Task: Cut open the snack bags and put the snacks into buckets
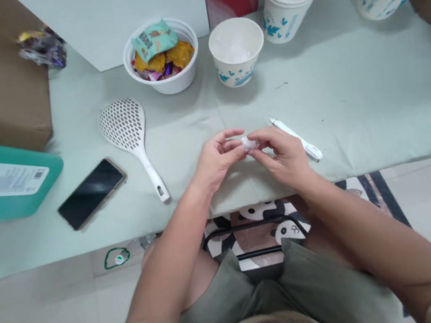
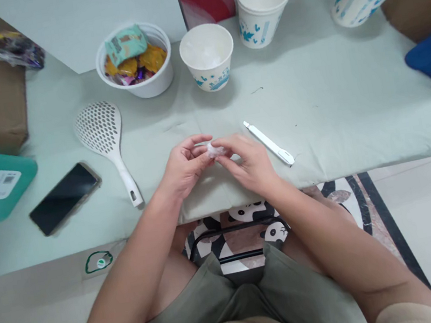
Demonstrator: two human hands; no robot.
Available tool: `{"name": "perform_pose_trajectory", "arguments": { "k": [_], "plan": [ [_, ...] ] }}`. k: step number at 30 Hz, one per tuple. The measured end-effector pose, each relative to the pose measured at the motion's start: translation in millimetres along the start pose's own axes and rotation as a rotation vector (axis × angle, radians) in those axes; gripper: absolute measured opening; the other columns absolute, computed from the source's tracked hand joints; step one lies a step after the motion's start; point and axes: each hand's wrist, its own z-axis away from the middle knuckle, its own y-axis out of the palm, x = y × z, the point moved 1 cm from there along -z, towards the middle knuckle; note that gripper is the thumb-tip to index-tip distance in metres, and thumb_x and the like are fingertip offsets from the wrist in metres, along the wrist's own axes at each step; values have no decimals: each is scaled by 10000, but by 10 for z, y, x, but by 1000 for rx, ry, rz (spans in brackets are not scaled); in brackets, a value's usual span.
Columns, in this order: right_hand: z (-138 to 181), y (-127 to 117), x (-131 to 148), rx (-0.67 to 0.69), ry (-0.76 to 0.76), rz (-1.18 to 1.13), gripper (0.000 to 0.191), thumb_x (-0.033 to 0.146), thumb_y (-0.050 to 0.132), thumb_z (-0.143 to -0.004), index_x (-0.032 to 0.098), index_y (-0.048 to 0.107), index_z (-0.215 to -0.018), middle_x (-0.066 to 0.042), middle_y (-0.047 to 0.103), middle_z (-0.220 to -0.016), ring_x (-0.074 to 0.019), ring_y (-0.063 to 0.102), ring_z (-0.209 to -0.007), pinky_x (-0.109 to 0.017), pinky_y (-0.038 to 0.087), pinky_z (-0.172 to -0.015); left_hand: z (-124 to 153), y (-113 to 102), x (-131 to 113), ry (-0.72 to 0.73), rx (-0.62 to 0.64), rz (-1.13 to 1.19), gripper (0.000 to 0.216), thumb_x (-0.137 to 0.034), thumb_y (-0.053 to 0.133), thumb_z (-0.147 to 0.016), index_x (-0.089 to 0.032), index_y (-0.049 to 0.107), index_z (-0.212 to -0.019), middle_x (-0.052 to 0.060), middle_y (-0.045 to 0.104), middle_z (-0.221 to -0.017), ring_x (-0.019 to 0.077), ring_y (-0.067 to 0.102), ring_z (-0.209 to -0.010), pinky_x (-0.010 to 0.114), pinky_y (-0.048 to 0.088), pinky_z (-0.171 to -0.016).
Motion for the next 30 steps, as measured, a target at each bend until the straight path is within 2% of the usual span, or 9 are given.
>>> {"name": "perform_pose_trajectory", "arguments": {
  "k": [4, 10, 15, 20, 24, 27, 30],
  "plan": [
    [-52, 31, 5, -1, -32, 68, 109, 260, 638, -968, 255, 732, -1022, -56, 794, -979, -175, 715, -789, -340, 589, -729, 22, -1, -83, -103, -5, 156, 555, -363, 1020, -556, -168, 737, -991, -6, 770, -816, 96, 712, -756, 244, 556, -768],
    [-107, 96, 35, -9, -95, 94, 145, 284, 640, -982, 264, 773, -1034, -81, 805, -1047, -209, 767, -921, -367, 621, -787, 17, -61, -135, -97, -33, 191, 480, -377, 1023, -552, -167, 777, -906, -1, 779, -858, 103, 726, -806, 287, 558, -860],
    [-170, 166, 98, 7, -98, 35, 103, 284, 688, -957, 241, 728, -1041, -54, 784, -962, -163, 702, -766, -328, 589, -730, -12, -108, -159, -56, -65, 152, 523, -431, 1036, -493, -156, 765, -846, -21, 730, -720, 73, 658, -668, 234, 509, -685],
    [-245, 167, 140, 43, -68, 51, 108, 257, 702, -934, 226, 726, -1035, -25, 760, -871, -154, 691, -742, -298, 567, -717, -4, -112, -185, 16, -67, 73, 490, -510, 1000, -558, -150, 730, -752, -18, 686, -639, 52, 576, -575, 207, 445, -576],
    [-297, 109, 169, 131, -22, 64, 120, 308, 701, -937, 224, 755, -1003, -22, 769, -840, -153, 676, -701, -282, 533, -675, 18, -99, -192, 61, -31, -6, 469, -538, 972, -600, -152, 740, -730, -21, 660, -609, 58, 545, -566, 219, 432, -569],
    [-360, 60, 167, 171, 41, 93, 195, 365, 656, -967, 213, 769, -921, -22, 743, -756, -151, 646, -660, -277, 496, -639, 25, -82, -191, 32, -2, -68, 494, -610, 909, -658, -148, 748, -724, -4, 673, -635, 72, 568, -590, 236, 449, -592],
    [-494, -1, 111, 128, 65, 158, 255, 415, 637, -959, 204, 753, -876, -21, 708, -702, -153, 612, -622, -294, 485, -634, 22, -67, -205, 6, -36, -70, 481, -603, 891, -670, -153, 754, -772, 8, 709, -694, 82, 602, -616, 245, 468, -619]
  ]
}}
